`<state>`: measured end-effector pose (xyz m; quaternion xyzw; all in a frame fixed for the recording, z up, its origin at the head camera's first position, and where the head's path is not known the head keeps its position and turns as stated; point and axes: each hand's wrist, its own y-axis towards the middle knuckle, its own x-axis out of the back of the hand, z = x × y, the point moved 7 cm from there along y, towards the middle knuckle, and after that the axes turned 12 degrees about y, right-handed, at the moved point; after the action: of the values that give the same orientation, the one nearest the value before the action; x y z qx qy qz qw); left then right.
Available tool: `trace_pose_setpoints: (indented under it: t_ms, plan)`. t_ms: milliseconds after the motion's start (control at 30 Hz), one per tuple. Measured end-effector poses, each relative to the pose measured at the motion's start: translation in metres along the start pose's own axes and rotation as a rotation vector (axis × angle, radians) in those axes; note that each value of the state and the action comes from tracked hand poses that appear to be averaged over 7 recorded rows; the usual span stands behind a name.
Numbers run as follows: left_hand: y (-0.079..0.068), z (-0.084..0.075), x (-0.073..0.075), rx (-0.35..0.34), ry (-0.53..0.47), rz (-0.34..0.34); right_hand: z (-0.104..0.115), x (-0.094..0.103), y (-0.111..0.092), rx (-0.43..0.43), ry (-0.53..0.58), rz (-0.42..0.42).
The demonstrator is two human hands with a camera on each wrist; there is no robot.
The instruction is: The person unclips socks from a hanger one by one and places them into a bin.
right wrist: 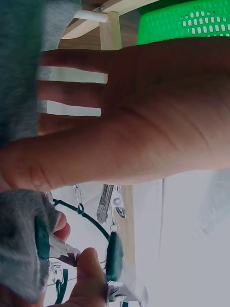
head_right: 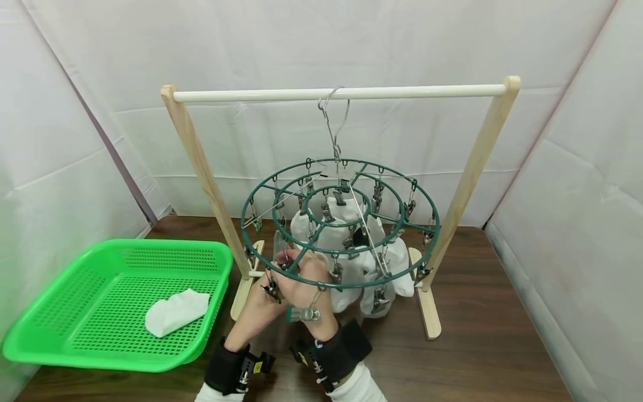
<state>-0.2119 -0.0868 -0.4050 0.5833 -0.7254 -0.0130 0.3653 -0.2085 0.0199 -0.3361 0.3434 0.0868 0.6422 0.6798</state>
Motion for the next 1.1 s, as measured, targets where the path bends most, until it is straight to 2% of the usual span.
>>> trace_pose_setpoints:
  t_ms: [67,167,267,367,433,533,633,767,1100]
  plan:
    - [0.000,-0.007,0.002,-0.020,-0.029,-0.028,0.001,-0.001,0.000,0.028,0.017,0.008]
    - [0.000,-0.007,0.003,-0.034,-0.037,-0.066,0.001,-0.003,0.000,0.044,0.056,0.031]
    - [0.000,0.004,-0.002,-0.053,-0.031,-0.098,-0.001,-0.003,0.000,-0.003,0.101,0.052]
    - [-0.001,0.004,-0.004,-0.094,-0.006,-0.126,-0.004,-0.003,-0.001,-0.069,0.151,0.066]
    - [-0.001,-0.003,-0.002,-0.109,0.015,-0.140,-0.007,-0.004,-0.002,-0.110,0.181,0.070]
    - [-0.001,-0.019,0.004,-0.087,0.028,-0.134,-0.009,-0.004,-0.003,-0.122,0.199,0.066]
    - [-0.003,-0.020,0.003,-0.072,0.053,-0.132,-0.009,-0.003,-0.004,-0.097,0.203,0.047]
    - [-0.007,-0.002,-0.004,-0.098,0.102,-0.146,-0.009,-0.001,-0.007,-0.059,0.210,0.016]
    - [-0.005,0.002,-0.006,-0.074,0.111,-0.103,-0.005,0.006,-0.006,0.066,0.186,-0.041]
